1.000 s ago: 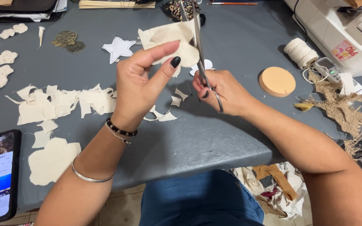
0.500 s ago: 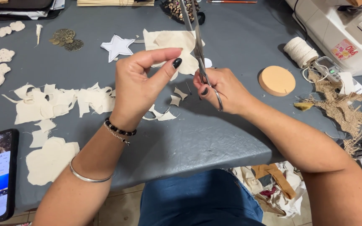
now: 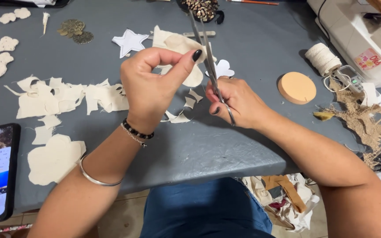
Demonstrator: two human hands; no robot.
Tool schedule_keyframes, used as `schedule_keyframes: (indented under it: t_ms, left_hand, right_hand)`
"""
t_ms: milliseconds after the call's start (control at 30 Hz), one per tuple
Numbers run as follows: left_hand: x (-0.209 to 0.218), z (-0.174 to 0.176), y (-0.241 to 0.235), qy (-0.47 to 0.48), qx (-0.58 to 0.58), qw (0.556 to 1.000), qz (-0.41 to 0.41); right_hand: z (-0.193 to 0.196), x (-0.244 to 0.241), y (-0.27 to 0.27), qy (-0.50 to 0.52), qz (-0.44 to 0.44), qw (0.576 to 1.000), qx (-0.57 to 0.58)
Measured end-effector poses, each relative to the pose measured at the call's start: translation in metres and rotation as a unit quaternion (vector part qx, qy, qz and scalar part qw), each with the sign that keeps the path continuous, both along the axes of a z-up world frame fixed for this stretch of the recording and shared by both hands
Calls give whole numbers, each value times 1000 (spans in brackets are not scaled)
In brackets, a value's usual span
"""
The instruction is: Cutting out flower shapes from a piece of white fabric using scissors.
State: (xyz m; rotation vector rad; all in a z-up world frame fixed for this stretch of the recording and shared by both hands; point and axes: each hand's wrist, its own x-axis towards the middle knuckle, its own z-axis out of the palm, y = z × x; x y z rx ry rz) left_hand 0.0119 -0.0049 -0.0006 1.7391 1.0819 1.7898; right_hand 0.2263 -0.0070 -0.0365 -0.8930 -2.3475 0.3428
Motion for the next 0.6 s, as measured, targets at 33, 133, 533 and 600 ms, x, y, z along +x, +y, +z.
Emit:
schedule_keyframes:
  t_ms: [33,133,533,600]
  left_hand:
    - [1,1,-1,6,7,1000,5]
    - [0,-1,1,22,49,999,6]
    - [-1,-3,4,20,74,996,39]
    - [-2,-4,6,24,78,996,45]
  right_hand:
    - [0,0,0,-1,-1,1000,6]
    - [3,-2,-3,8,-5,1000,2]
    - [-5,3,0,-1,-12,1000,19]
    - [-4,2,-1,-2,-21,1000,14]
